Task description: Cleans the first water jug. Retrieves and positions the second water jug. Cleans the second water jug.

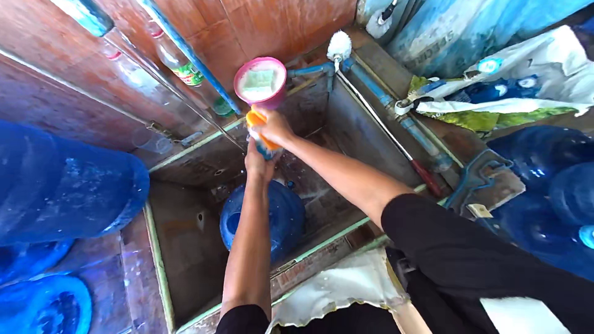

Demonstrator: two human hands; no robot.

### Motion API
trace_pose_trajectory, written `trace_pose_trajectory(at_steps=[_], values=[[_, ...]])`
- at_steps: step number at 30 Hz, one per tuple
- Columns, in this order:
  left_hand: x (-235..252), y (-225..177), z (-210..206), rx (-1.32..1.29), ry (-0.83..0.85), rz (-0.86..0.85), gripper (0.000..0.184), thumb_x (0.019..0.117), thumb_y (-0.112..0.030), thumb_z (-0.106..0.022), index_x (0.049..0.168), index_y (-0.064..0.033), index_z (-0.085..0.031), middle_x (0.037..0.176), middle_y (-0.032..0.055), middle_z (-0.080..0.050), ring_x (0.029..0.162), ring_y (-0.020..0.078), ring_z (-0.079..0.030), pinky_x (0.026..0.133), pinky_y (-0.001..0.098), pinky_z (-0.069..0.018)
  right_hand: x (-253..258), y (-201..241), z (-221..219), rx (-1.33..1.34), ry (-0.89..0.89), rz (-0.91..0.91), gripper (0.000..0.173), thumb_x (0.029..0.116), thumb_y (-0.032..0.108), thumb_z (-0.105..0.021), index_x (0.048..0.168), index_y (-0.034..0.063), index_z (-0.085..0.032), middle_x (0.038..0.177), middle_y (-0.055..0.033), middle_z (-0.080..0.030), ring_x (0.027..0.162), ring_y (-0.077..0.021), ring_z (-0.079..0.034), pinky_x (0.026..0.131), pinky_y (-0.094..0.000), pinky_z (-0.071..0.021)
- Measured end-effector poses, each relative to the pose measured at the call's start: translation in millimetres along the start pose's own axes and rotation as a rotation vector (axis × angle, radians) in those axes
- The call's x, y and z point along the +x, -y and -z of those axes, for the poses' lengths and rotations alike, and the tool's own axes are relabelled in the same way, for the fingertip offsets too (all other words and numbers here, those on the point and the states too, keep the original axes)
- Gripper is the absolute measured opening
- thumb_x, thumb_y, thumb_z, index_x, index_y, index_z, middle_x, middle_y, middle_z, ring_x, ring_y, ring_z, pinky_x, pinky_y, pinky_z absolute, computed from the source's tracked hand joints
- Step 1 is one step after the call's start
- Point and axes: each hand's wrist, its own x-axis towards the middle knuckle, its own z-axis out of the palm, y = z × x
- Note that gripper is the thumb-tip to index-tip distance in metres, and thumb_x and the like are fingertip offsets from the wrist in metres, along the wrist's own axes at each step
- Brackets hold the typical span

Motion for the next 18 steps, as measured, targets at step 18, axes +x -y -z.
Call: trace_pose_trajectory(at_steps=[18], values=[[29.4, 8.8, 11.4, -0.307, -0.089, -0.042, 0.046, 0.1137, -0.039, -0.022, 0.128, -0.0055, -0.05, 0.105, 0.0064, -0.059, 0.093, 0.0148, -0.061, 0.086, 0.0342, -0.0537, -23.2, -2.0, -4.9, -0.265, 0.08, -0.069, 0.063, 0.1013, 0.026, -0.065, 0.16, 0.0276, -0.04, 0.128, -0.0214, -0.068, 0.117, -0.0416, -0.066, 0.096, -0.063, -0.0507]])
